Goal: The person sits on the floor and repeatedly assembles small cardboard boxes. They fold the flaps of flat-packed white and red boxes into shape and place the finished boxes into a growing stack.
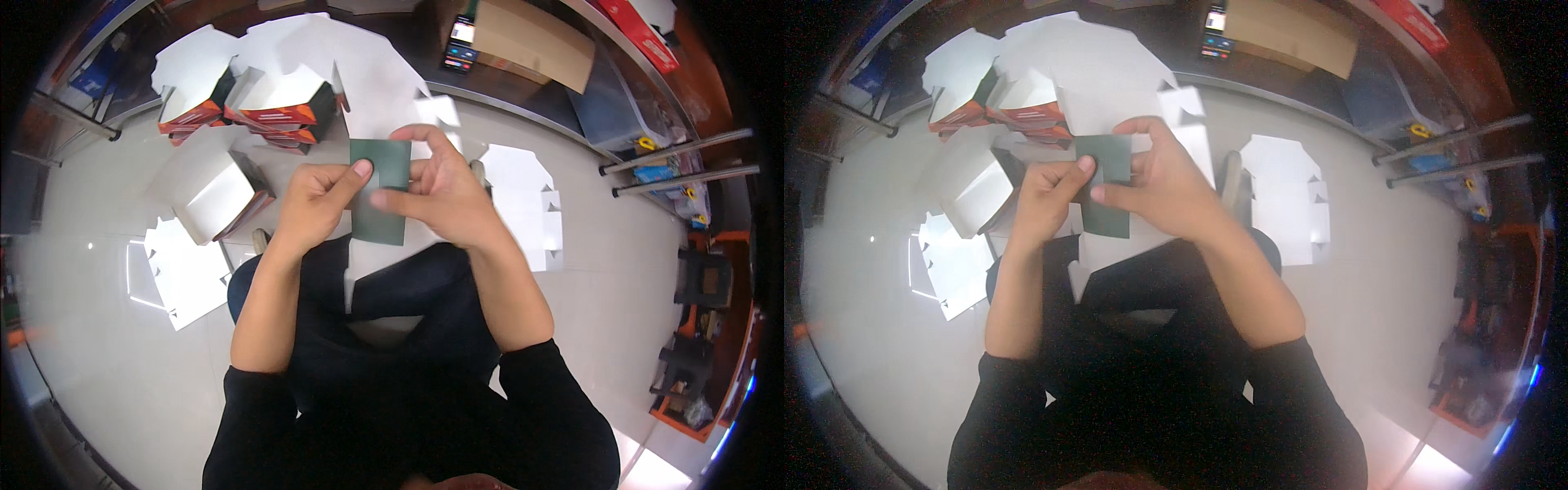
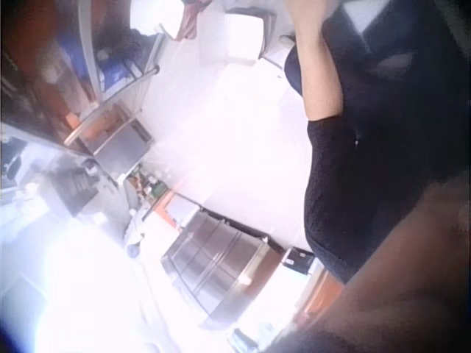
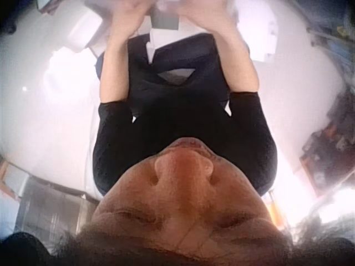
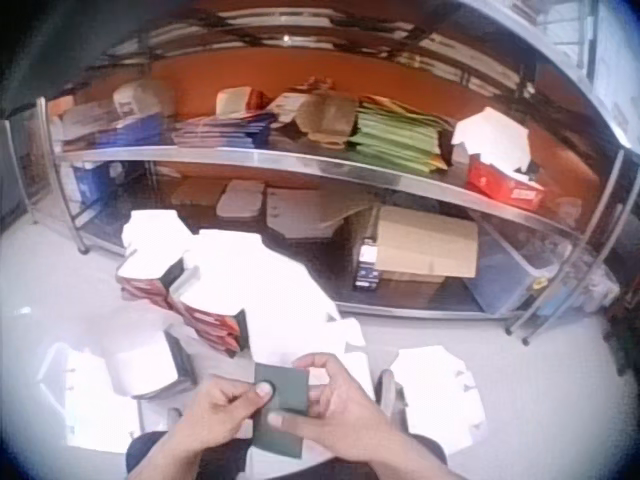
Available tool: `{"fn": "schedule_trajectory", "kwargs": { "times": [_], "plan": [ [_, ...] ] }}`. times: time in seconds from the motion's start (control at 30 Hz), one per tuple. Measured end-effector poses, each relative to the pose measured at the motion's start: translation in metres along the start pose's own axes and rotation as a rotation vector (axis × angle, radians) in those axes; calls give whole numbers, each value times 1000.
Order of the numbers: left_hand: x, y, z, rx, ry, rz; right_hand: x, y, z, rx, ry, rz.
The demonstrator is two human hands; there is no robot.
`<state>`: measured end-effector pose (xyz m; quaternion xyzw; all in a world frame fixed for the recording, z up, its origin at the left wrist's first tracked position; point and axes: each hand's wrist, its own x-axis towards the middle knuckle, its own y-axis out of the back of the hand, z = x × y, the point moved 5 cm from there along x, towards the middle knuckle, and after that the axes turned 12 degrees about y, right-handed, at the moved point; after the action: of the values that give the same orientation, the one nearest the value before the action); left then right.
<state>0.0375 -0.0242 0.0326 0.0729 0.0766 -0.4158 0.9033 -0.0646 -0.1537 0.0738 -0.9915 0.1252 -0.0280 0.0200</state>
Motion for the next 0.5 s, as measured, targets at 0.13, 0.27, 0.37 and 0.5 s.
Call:
{"fn": "schedule_trajectory", "kwargs": {
  "times": [0.13,0.27,0.37,0.5],
  "plan": [
    [3,7,-6,245,121,-77,28,46,1,-280,70,160],
    [0,-9,-7,545,-26,-90,26,51,15,-75,170,466],
    [2,-13,-8,606,-8,-75,26,41,30,-68,205,478],
    [8,0,-9,427,108,66,21,49,46,-59,130,495]
  ]
}}
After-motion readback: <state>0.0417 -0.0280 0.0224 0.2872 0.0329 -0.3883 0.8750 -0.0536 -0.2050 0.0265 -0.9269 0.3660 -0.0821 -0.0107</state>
